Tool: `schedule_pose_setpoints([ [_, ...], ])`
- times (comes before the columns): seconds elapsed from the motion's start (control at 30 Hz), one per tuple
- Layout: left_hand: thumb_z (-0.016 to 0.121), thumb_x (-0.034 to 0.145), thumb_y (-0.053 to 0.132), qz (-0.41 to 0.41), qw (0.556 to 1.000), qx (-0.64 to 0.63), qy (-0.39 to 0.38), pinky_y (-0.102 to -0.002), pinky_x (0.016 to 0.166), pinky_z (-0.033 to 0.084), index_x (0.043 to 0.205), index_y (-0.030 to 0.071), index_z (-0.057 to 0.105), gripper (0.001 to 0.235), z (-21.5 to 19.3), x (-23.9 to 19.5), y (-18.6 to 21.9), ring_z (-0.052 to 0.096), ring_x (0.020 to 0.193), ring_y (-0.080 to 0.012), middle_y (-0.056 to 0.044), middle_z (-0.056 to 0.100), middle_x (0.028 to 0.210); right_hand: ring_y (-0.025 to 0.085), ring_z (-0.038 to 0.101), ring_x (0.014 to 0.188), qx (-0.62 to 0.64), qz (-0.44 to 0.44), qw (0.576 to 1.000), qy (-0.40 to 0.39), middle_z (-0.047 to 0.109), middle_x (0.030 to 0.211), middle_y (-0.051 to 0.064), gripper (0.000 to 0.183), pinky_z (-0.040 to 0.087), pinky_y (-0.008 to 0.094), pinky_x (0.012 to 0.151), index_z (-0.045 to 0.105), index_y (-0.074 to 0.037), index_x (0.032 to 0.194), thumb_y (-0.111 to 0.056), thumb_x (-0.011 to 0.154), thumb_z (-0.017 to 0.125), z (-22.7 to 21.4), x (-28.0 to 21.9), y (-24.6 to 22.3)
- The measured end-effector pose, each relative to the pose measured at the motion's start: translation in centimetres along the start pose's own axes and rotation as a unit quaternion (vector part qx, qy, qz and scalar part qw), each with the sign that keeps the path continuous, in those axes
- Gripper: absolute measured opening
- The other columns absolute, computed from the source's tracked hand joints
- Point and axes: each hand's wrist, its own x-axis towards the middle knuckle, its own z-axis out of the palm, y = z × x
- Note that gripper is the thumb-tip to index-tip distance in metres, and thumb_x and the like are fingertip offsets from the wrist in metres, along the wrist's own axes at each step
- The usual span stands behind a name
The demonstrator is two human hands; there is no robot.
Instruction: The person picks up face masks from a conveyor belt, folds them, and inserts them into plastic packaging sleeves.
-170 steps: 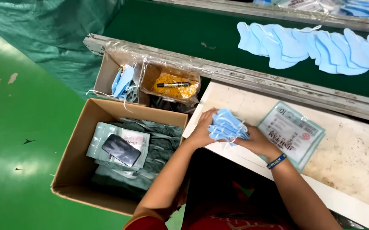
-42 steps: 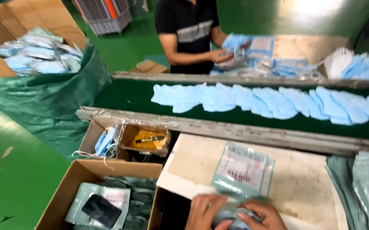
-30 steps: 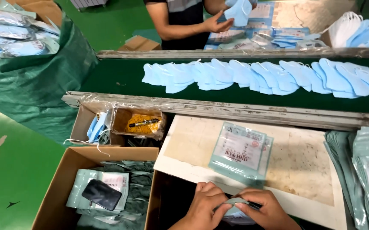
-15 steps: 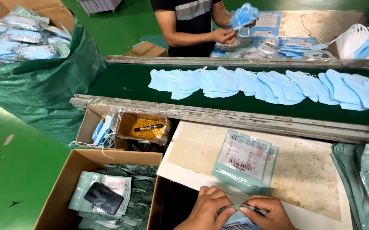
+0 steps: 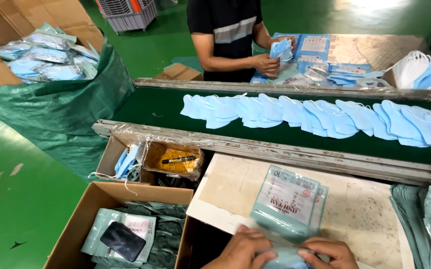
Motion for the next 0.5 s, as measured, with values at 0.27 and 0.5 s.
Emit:
schedule_pose_setpoints([
  [0.27, 0.072, 0.102, 0.028, 0.008, 0.999, 0.046, -0.015, -0.047, 0.083, 0.051, 0.092, 0.005, 0.063, 0.026, -1.2, 1.3, 1.6, 0.067, 0.091, -0.0356, -0.014, 0.068, 0.091, 0.02, 0.078, 0.08, 0.051, -0.012, 0.991, 0.123, 0.077, 0.087, 0.015, 0.013, 0.061, 0.032, 0.07, 0.085, 0.005, 0.087, -0.002, 0.077, 0.081, -2.8, -1.9, 0.7],
  [0.5, 0.059, 0.104, 0.029, -0.111, 0.984, -0.114, -0.086, -0.043, 0.077, 0.055, 0.097, 0.004, 0.065, 0.027, -4.3, 3.4, -6.9, 0.068, 0.084, -0.0344, -0.018, 0.069, 0.091, 0.03, 0.069, 0.09, -0.062, 0.2, 0.96, 0.184, 0.074, 0.099, 0.018, 0.043, 0.056, 0.041, 0.079, 0.076, 0.003, 0.123, -0.01, 0.082, 0.082, -4.9, 1.2, -2.7],
])
